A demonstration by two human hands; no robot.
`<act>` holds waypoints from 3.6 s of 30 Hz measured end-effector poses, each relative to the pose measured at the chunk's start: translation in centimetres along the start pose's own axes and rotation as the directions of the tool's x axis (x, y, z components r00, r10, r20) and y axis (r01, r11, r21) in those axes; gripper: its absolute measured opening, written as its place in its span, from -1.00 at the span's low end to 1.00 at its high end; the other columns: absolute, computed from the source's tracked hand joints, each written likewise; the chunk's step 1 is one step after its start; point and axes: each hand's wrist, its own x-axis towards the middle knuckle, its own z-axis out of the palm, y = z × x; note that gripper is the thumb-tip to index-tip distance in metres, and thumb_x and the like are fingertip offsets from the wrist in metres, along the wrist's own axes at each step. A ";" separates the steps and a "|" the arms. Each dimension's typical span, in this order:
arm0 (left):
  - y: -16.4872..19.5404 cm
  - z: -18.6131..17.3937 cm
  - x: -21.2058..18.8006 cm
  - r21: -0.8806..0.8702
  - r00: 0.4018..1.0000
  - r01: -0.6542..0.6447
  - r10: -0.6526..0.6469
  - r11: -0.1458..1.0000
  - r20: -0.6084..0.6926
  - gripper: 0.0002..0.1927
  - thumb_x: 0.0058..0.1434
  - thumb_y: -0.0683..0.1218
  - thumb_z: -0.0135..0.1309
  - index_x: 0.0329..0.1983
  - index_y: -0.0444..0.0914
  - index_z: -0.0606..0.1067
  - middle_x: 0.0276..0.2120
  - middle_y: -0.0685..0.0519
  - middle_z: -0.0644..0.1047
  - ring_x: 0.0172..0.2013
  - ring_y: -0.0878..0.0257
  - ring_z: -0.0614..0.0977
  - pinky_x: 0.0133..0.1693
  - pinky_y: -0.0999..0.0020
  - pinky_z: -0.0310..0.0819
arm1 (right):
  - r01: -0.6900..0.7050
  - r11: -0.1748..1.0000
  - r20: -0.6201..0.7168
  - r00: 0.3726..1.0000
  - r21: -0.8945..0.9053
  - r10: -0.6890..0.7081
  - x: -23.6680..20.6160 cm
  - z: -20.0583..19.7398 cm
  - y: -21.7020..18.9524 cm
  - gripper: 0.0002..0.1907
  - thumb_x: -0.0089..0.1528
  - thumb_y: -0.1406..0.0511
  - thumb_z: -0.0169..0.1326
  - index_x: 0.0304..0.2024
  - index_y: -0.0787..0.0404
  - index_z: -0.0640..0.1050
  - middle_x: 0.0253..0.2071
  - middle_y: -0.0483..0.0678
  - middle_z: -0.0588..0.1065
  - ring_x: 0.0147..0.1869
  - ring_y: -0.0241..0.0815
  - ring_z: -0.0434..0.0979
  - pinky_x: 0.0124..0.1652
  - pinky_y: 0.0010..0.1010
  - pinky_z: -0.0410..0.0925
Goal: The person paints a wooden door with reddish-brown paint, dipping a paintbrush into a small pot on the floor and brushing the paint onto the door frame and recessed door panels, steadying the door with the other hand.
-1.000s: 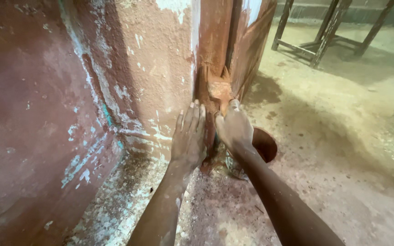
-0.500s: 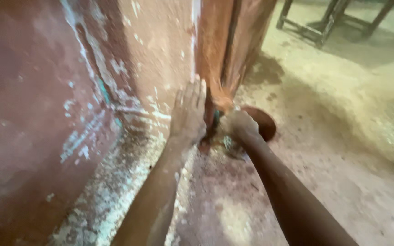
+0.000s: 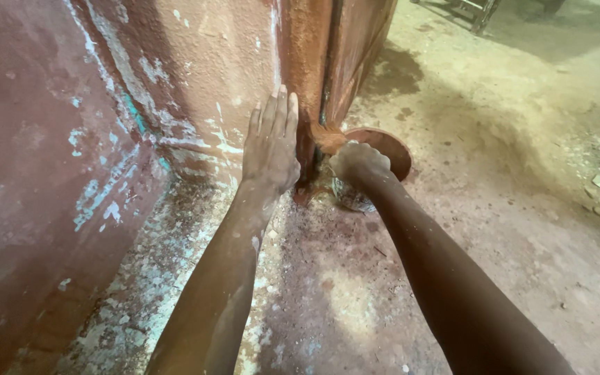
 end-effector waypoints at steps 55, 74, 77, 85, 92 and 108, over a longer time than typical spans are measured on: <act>-0.3 4.5 1.0 0.189 0.999 0.035 -0.033 0.981 -0.015 0.21 0.01 -0.02 0.23 0.61 -0.41 -0.19 0.56 -0.28 -0.22 0.52 -0.09 -0.24 0.45 -0.02 -0.47 | 0.282 0.704 0.154 0.860 0.652 -0.486 2.7 3.0 -1.0 -0.42 0.41 0.34 -0.46 0.51 0.11 0.00 0.60 -0.03 -0.11 0.62 -0.06 -0.08 0.50 -0.27 -0.14; -1.1 7.0 2.1 0.160 0.992 0.041 -0.059 0.986 0.109 0.06 0.12 0.01 0.11 0.61 -0.31 -0.12 0.55 -0.25 -0.30 0.52 -0.09 -0.32 0.42 -0.05 -0.57 | 0.401 0.880 -0.413 0.868 0.255 -0.276 6.4 1.1 -3.5 -0.50 0.47 0.28 -0.32 0.44 0.28 0.13 -0.08 0.17 0.45 -0.38 -0.19 0.53 -0.41 -0.33 0.52; -1.2 6.8 1.9 0.127 0.993 0.058 -0.070 0.990 0.095 0.04 0.14 0.02 0.09 0.60 -0.30 -0.12 0.55 -0.22 -0.30 0.52 -0.08 -0.31 0.43 -0.05 -0.56 | 0.270 0.929 0.041 0.957 0.253 -0.289 5.4 4.0 -2.3 -0.52 0.58 0.14 -0.32 0.36 0.26 0.44 0.12 0.32 0.62 -0.12 0.16 0.62 -0.17 -0.05 0.54; -1.2 6.3 1.9 0.246 0.999 0.038 -0.045 0.969 0.023 0.05 0.09 -0.05 0.13 0.60 -0.32 -0.07 0.55 -0.26 -0.27 0.52 -0.11 -0.28 0.42 -0.06 -0.51 | 0.201 0.885 0.166 0.942 0.420 -0.292 6.1 4.4 0.1 -0.36 0.48 -0.09 -0.44 0.41 0.11 0.29 0.25 0.17 0.44 -0.40 -0.45 0.28 -0.49 -0.63 0.10; -0.9 5.8 2.1 0.194 0.993 0.031 -0.052 0.980 0.104 0.20 0.02 0.13 0.25 0.60 -0.31 -0.13 0.54 -0.27 -0.28 0.52 -0.10 -0.30 0.44 -0.02 -0.49 | 0.384 0.885 -0.537 0.820 0.262 -0.196 8.8 0.4 -1.9 -0.54 0.57 0.10 -0.21 0.06 0.34 0.53 -0.34 0.08 0.56 -0.54 -0.34 0.30 -0.57 -0.45 0.22; -0.7 5.2 1.7 0.187 0.993 0.018 -0.040 0.982 0.114 0.12 0.10 0.06 0.15 0.59 -0.32 -0.17 0.54 -0.24 -0.32 0.52 -0.09 -0.32 0.44 -0.01 -0.53 | 0.146 0.985 0.033 0.988 0.087 -0.150 6.0 4.0 1.8 -0.58 0.46 0.24 -0.25 -0.04 0.40 0.57 -0.35 -0.01 0.48 -0.52 -0.32 0.28 -0.54 -0.44 0.27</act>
